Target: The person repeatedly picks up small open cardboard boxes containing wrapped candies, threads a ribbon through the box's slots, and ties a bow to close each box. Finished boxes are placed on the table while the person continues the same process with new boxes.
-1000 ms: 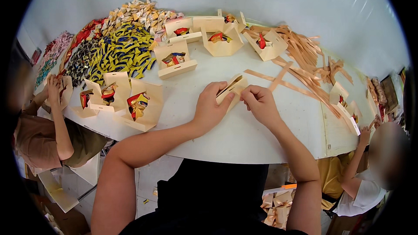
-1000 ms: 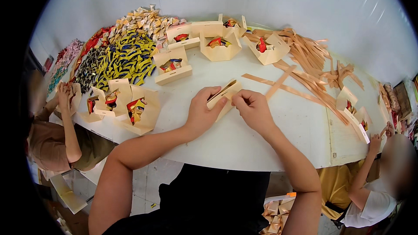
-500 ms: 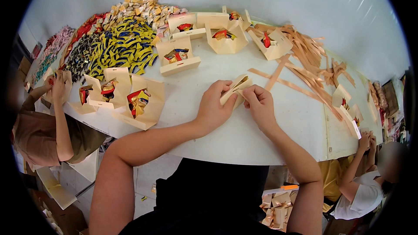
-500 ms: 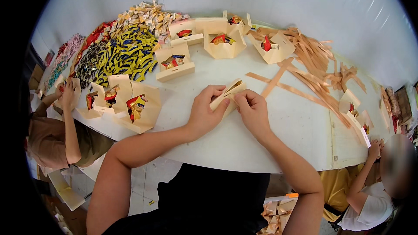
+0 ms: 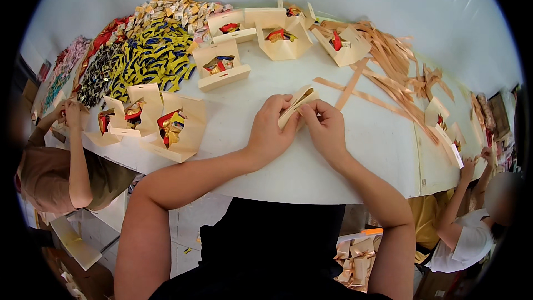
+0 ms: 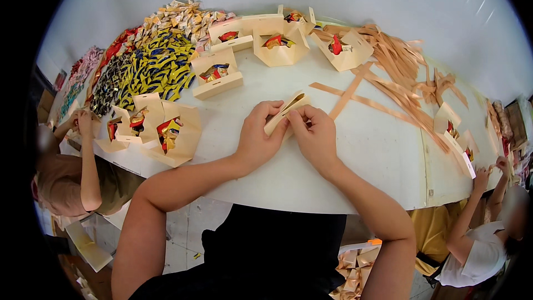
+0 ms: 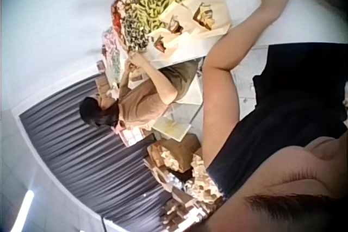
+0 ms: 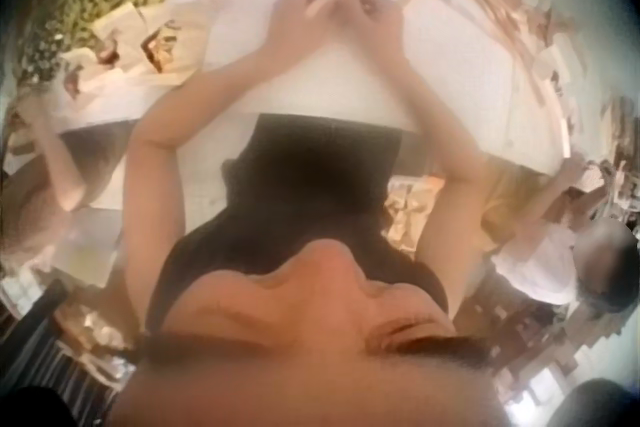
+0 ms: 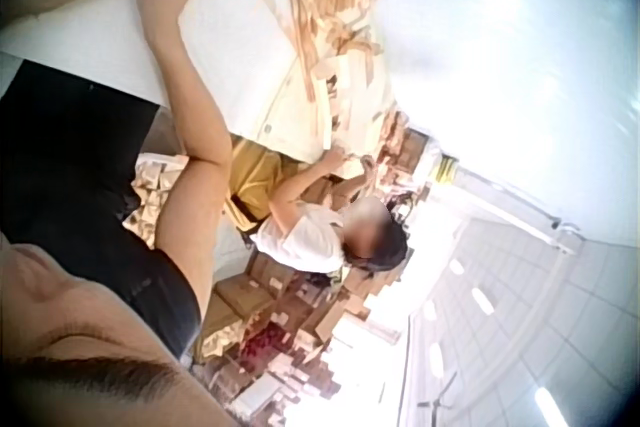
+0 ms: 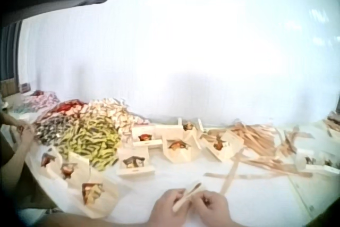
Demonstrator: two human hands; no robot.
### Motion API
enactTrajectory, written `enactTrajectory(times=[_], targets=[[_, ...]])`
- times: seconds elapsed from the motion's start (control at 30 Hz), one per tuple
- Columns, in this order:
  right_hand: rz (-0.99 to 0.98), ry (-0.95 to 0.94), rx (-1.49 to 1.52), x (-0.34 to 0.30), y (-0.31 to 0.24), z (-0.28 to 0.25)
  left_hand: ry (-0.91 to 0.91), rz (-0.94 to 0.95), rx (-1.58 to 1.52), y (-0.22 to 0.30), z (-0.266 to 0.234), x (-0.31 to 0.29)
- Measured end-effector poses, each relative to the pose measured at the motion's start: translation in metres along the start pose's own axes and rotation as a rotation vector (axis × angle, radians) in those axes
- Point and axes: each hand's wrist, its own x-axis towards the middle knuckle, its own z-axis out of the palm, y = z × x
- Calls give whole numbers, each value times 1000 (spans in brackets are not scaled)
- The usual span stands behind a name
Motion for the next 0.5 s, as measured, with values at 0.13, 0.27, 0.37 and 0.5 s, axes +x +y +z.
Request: enactTrajectory(times=[0.13, 0.27, 0.37, 0.5], targets=[[20, -28, -35, 1, 2, -3, -9, 59, 13, -4, 1, 1], [-65, -19, -122, 1, 6, -6, -38, 162, 106, -7, -7, -1], [-117, -27, -144, 2, 9, -10, -66, 146, 101, -6, -11, 6], [57, -131, -74, 1, 7, -18, -87, 57, 52, -2, -12, 7]])
